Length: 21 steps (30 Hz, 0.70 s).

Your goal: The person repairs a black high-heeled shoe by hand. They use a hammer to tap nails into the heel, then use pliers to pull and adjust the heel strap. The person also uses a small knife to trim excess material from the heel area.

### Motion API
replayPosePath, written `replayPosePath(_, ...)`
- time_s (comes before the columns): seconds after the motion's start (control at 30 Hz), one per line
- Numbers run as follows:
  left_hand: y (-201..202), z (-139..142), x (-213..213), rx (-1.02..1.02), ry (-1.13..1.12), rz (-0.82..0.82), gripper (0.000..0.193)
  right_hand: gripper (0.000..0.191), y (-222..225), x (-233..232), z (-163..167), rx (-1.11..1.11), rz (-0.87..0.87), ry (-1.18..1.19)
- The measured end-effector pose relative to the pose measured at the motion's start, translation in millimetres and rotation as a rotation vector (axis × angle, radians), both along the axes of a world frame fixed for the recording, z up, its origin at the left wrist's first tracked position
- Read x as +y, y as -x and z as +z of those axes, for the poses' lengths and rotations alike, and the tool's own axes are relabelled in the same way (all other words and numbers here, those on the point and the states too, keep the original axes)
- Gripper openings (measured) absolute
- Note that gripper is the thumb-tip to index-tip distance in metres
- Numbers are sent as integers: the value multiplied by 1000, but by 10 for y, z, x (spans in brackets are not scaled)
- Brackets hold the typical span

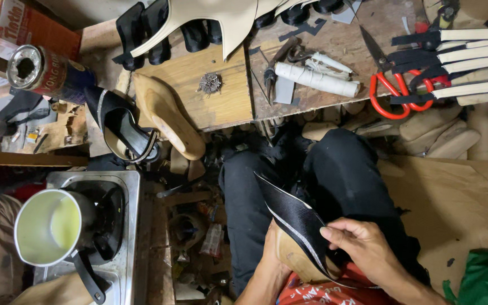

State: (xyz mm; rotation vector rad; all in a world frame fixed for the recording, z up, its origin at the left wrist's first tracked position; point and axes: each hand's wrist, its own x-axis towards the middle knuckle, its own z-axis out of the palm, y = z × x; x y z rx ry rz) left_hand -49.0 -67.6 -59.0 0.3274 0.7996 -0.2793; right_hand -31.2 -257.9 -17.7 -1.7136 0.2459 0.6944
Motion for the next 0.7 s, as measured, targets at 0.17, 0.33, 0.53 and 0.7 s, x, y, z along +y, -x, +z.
replayPosePath(0.17, 14, -18, 8, -13, -17, -16, 25, 24, 43, 23, -19, 23, -80, -132)
replayPosePath(0.33, 34, -46, 15, -19, -25, -32, 26, 23, 81, 47, -80, -6, -102, -183)
replayPosePath(0.53, 53, -82, 11, -39, 31, -16, 24, 23, 120, 49, -75, -44, -76, -168)
replayPosePath(0.7, 81, -124, 1, 21, 28, 28, 24, 22, 138, 42, -85, -32, -75, -179)
